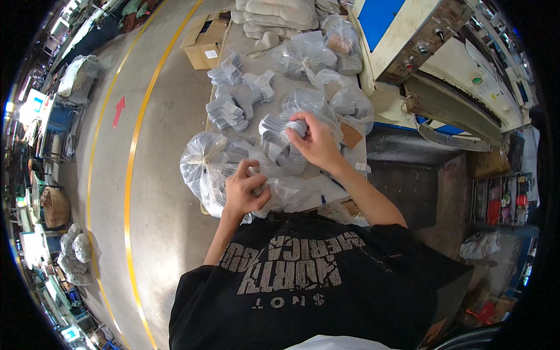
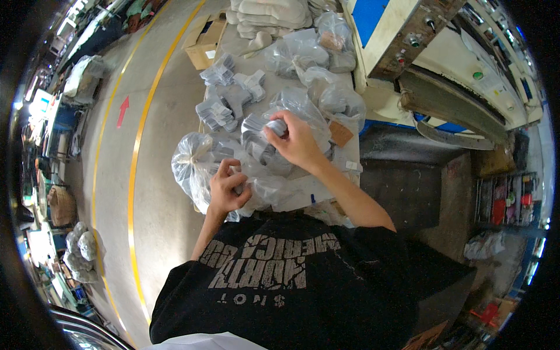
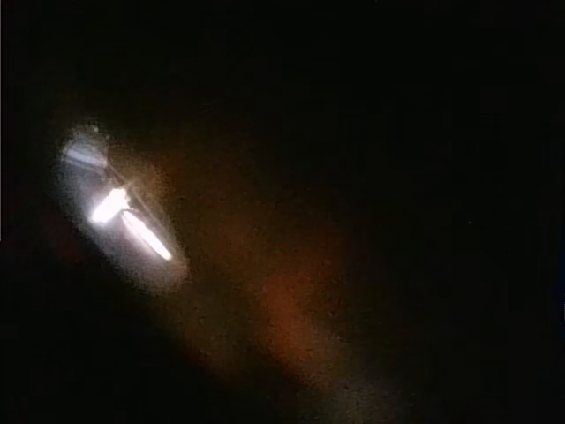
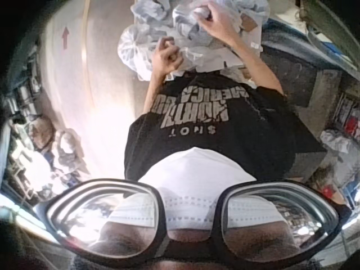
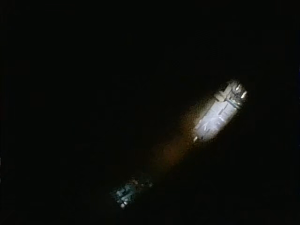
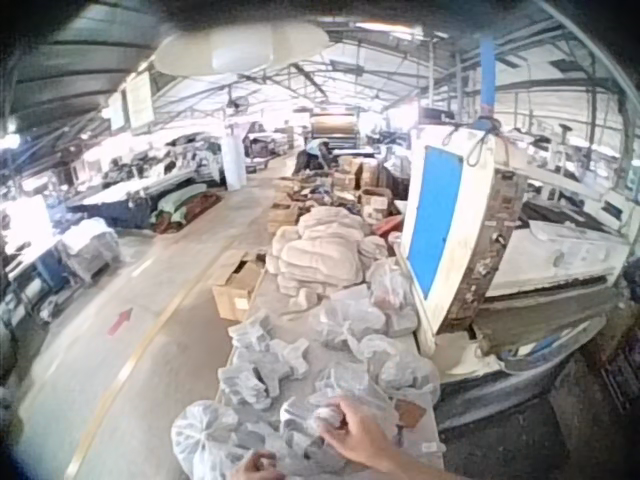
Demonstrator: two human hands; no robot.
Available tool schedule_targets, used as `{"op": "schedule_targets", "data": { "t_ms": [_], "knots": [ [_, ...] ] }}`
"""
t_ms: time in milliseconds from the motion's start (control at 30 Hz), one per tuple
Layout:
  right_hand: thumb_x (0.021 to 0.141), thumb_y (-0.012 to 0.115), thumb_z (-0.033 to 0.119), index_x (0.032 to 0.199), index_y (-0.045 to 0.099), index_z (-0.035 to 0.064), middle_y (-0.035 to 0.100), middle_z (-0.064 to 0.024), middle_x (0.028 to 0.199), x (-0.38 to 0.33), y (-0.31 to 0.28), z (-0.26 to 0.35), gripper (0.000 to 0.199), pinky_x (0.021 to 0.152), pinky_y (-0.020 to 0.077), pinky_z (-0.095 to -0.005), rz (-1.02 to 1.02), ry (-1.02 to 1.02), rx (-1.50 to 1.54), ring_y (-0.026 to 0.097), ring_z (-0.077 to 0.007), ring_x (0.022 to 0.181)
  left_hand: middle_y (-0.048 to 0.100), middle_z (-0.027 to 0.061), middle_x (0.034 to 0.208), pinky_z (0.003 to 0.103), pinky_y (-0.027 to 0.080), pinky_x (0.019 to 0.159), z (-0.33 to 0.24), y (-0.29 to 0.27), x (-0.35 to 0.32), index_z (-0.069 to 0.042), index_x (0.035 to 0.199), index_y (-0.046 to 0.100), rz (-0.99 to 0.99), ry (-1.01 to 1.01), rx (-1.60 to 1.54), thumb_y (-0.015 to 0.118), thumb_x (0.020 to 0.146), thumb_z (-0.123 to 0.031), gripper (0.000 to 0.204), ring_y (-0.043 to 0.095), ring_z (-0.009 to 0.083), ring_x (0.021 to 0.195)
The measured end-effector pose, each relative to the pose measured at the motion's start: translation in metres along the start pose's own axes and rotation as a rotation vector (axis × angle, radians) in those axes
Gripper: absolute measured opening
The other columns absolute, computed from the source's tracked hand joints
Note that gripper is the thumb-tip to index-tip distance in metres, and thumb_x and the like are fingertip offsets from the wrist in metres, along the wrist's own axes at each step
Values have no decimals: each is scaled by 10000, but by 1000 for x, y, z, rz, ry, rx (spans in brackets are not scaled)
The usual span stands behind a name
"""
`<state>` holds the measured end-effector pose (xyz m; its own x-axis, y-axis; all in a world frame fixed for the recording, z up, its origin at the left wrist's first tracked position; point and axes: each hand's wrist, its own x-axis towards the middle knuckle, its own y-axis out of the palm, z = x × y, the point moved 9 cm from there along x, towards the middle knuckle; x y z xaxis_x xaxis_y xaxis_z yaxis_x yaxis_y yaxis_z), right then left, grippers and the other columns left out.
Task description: The person unpacks small white items from plastic bags, writes on a white card with a pen, and places the items into a plastic bag. The person repeats this process with multiple items.
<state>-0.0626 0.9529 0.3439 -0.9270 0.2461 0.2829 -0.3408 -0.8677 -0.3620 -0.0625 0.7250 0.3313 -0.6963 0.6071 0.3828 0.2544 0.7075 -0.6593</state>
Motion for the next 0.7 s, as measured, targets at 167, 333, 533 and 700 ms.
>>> {"op": "schedule_targets", "data": {
  "t_ms": [167, 333, 533, 700],
  "knots": [
    [901, 820, 233, 1224, 628, 17, 704, -214, 1113, -21, 41, -11, 433, 840, 561, -440, 336, 5, -128, 706, -370, 953, 659, 97, 1085, 368, 495, 559, -9, 2, 10, -105, 774, 729, -23, 46, -40, 792, 617, -186, 188, 585, 223, 592],
    [871, 833, 180, 1233, 626, 10, 695, -222, 1201, -19, 36, -11, 451, 898, 568, -445, 396, -3, -163, 701, -387, 1052, 655, 104, 1100, 390, 512, 590, -3, 6, 11, -100, 798, 733, 13, -9, -61, 798, 623, -203, 213, 617, 242, 636],
    [813, 830, 72, 1296, 628, 45, 694, -180, 1229, -18, 17, -14, 523, 890, 570, -411, 477, -5, -131, 703, -332, 1021, 650, 129, 1145, 422, 541, 634, 21, -4, 9, -111, 823, 739, 226, -5, -5, 793, 662, -218, 201, 680, 296, 714],
    [771, 796, 5, 1339, 643, 59, 690, -163, 1261, -17, 9, -13, 590, 971, 548, -415, 514, -73, -175, 684, -350, 1103, 669, 124, 1199, 426, 544, 640, 32, -27, 14, -111, 785, 720, 272, 22, 126, 782, 673, -223, 171, 690, 302, 723]
  ]
}}
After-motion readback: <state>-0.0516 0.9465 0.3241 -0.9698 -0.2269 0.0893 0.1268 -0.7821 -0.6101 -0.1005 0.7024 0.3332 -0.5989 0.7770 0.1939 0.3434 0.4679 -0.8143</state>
